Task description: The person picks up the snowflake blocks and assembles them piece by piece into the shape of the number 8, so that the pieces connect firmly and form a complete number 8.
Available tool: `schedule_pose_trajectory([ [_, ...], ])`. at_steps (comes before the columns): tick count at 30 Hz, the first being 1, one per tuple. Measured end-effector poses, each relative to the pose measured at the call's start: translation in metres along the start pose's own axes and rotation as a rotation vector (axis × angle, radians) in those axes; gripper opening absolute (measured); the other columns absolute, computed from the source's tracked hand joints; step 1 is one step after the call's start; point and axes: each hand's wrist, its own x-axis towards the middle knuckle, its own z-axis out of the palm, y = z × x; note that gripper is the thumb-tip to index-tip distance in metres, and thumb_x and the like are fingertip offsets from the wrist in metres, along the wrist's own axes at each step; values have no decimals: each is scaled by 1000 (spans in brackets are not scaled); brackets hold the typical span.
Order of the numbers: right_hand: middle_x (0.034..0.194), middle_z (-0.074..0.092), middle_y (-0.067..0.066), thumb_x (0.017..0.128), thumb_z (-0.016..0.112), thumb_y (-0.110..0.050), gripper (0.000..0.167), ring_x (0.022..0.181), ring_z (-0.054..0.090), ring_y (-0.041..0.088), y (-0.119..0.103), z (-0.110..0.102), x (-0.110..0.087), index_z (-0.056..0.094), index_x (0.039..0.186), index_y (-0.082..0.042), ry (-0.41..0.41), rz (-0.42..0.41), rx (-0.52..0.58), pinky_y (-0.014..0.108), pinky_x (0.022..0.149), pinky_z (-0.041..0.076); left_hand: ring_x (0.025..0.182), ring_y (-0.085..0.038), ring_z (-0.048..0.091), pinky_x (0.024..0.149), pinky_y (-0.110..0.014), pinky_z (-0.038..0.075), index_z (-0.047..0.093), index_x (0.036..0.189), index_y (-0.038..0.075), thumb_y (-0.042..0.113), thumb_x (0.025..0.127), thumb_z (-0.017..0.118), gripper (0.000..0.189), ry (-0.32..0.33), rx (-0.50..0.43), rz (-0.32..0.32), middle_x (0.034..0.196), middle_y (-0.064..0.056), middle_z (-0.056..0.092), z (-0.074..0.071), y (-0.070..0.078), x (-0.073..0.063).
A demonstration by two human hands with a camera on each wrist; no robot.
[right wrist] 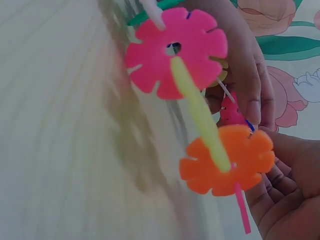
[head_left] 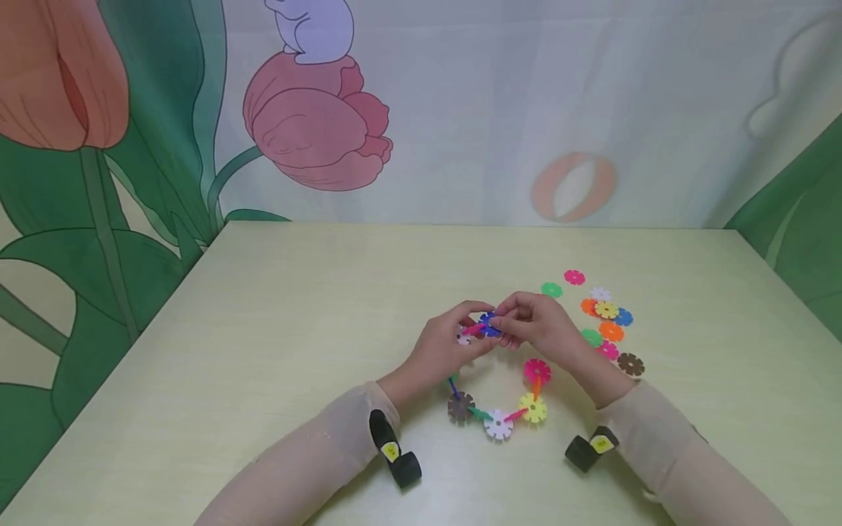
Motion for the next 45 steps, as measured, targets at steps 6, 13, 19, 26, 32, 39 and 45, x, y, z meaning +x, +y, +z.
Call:
schedule_pose_trajectory([
  [6, 83, 69, 14, 94, 62, -14, 20, 69, 65, 18, -3, -2, -2, 61, 104, 3, -1, 12, -90, 25, 64, 55, 84, -12, 58, 64, -20, 47, 59, 125, 24, 28, 87, 72, 41, 23, 40, -7, 104, 0, 69, 1, -1, 1],
  [13, 97, 69, 17, 94, 61, -18, 20, 84, 66, 26, -6, -24, -5, 62, 109, -4, 49, 80, -264, 27, 68, 55, 68, -11, 56, 58, -21, 46, 59, 125, 25, 27, 87, 72, 41, 37, 48, -89, 104, -3, 66, 1, 1, 1],
  [19, 99, 68, 15, 93, 63, -19, 20, 86, 64, 25, -7, -43, -5, 64, 108, -5, 73, 108, -411, 28, 70, 55, 71, -11, 57, 60, -21, 48, 59, 124, 24, 25, 87, 72, 40, 38, 42, -110, 105, -5, 65, 0, 2, 1],
  [26, 101, 65, 15, 93, 64, -19, 23, 83, 62, 26, -3, -60, 3, 64, 109, -3, 63, 151, -492, 26, 68, 53, 82, -14, 59, 65, -21, 49, 59, 124, 22, 24, 87, 72, 39, 41, 37, -110, 107, -5, 66, 0, 3, 0],
  [32, 97, 65, 15, 91, 65, -14, 22, 84, 62, 24, 7, -65, 15, 65, 108, -1, 6, 155, -504, 29, 68, 54, 84, -14, 58, 67, -20, 49, 60, 123, 22, 24, 87, 72, 39, 36, 38, -122, 107, -4, 66, 0, 4, -1],
  [39, 105, 65, 17, 91, 65, -14, 28, 94, 59, 29, 19, -60, 28, 62, 115, 0, -27, 190, -602, 40, 83, 51, 80, -13, 59, 65, -20, 50, 60, 123, 22, 23, 86, 72, 39, 36, 34, -123, 107, -4, 65, 1, 1, 0],
  [45, 110, 64, 19, 89, 66, -17, 31, 97, 59, 31, 23, -57, 33, 61, 115, -2, -48, 202, -650, 46, 89, 49, 85, -14, 59, 67, -20, 50, 61, 123, 22, 23, 86, 73, 39, 43, 31, -104, 106, -4, 66, 1, 0, 0],
])
